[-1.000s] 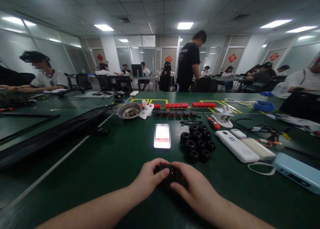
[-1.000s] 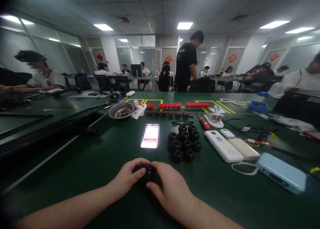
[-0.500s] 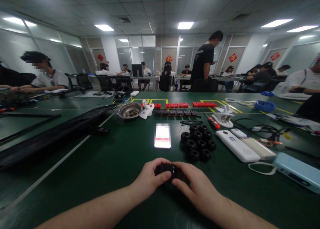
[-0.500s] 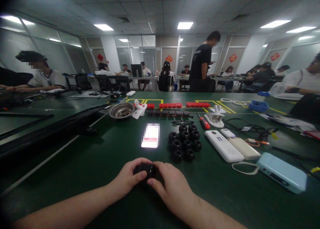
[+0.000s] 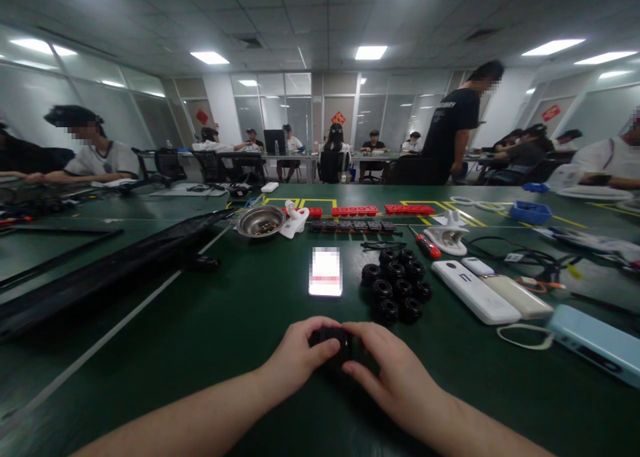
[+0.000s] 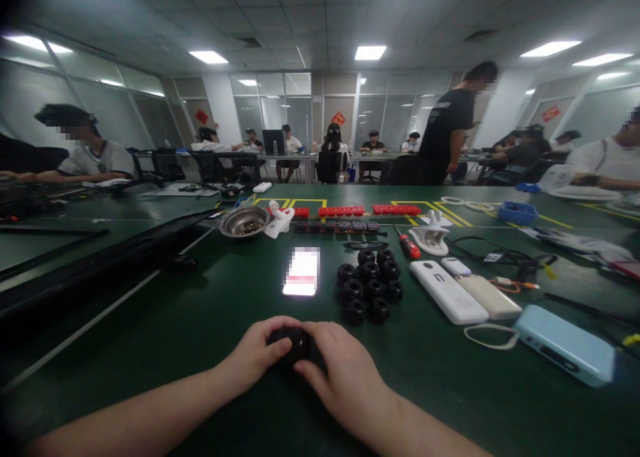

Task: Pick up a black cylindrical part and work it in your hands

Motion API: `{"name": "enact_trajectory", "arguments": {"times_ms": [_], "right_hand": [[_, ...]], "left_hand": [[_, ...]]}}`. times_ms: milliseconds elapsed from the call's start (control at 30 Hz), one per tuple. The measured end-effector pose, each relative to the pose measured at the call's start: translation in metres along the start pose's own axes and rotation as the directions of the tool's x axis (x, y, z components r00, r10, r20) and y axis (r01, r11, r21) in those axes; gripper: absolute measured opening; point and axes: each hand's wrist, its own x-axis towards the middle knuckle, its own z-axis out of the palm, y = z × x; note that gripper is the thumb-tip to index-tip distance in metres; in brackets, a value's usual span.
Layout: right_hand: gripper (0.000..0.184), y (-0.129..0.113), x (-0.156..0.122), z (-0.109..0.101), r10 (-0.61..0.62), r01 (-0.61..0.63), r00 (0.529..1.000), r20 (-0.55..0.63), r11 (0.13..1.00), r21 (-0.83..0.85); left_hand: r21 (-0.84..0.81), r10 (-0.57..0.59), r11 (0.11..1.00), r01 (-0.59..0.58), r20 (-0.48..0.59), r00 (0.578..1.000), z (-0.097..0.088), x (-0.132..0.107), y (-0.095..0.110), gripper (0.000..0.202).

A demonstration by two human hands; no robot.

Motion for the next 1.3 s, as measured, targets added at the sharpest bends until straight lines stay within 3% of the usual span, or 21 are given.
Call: {"name": "enact_trajectory", "arguments": {"times_ms": [67, 167, 267, 433, 633, 867, 1000, 1100, 1300], "right_hand": [[0.039, -0.0001, -0.001, 0.0008, -0.008, 0.008, 1.0, -0.009, 1.0, -0.005], [0.039, -0.0012, -0.0003, 0.0003, 0.092, -0.092, 0.995, -0.025, 0.996, -0.019], [0.028, -0.0025, 0.0019, -0.0017, 0.152, -0.151, 0.988, 0.013, 0.986, -0.065], [0.021, -0.0012, 0.0034, -0.0015, 0.107, -0.103, 0.993, 0.049, 0.991, -0.082], [0.038, 0.0007, -0.0002, 0.0008, 0.02, -0.02, 1.0, 0.0, 0.998, -0.059], [0.022, -0.0034, 0.0038, -0.0028, 0.185, -0.188, 0.978, 0.099, 0.982, 0.017], [0.02, -0.0013, 0.0035, -0.0011, 0.14, -0.142, 0.986, 0.084, 0.99, 0.01], [0.036, -0.0006, 0.0015, -0.0004, 0.075, -0.075, 0.997, 0.026, 0.997, 0.011], [0.023, 0.0, 0.0052, -0.0017, 0.183, -0.193, 0.976, 0.122, 0.978, 0.077]], "left_hand": [[-0.006, -0.022, 1.0, 0.021, -0.034, 0.999, 0.0009, -0.0001, 0.0024, 0.042], [0.017, -0.053, 0.998, 0.055, -0.077, 0.996, 0.0032, -0.0011, 0.006, 0.04], [0.035, -0.049, 0.998, 0.052, -0.091, 0.995, 0.0044, -0.002, 0.0059, 0.04], [0.025, -0.013, 1.0, 0.015, -0.06, 0.998, 0.0019, -0.0019, 0.0024, 0.039], [-0.021, -0.039, 0.999, 0.038, -0.033, 0.999, 0.0016, 0.0001, 0.0025, 0.037], [0.019, -0.041, 0.999, 0.043, -0.063, 0.997, 0.0025, -0.0019, 0.0031, 0.041], [0.009, -0.04, 0.999, 0.04, -0.025, 0.999, 0.0006, -0.0008, 0.0015, 0.04], [-0.031, -0.045, 0.999, 0.044, -0.024, 0.999, 0.0004, -0.0001, 0.001, 0.039], [0.03, -0.044, 0.998, 0.046, -0.065, 0.997, 0.0024, -0.0011, 0.0026, 0.039]]}}
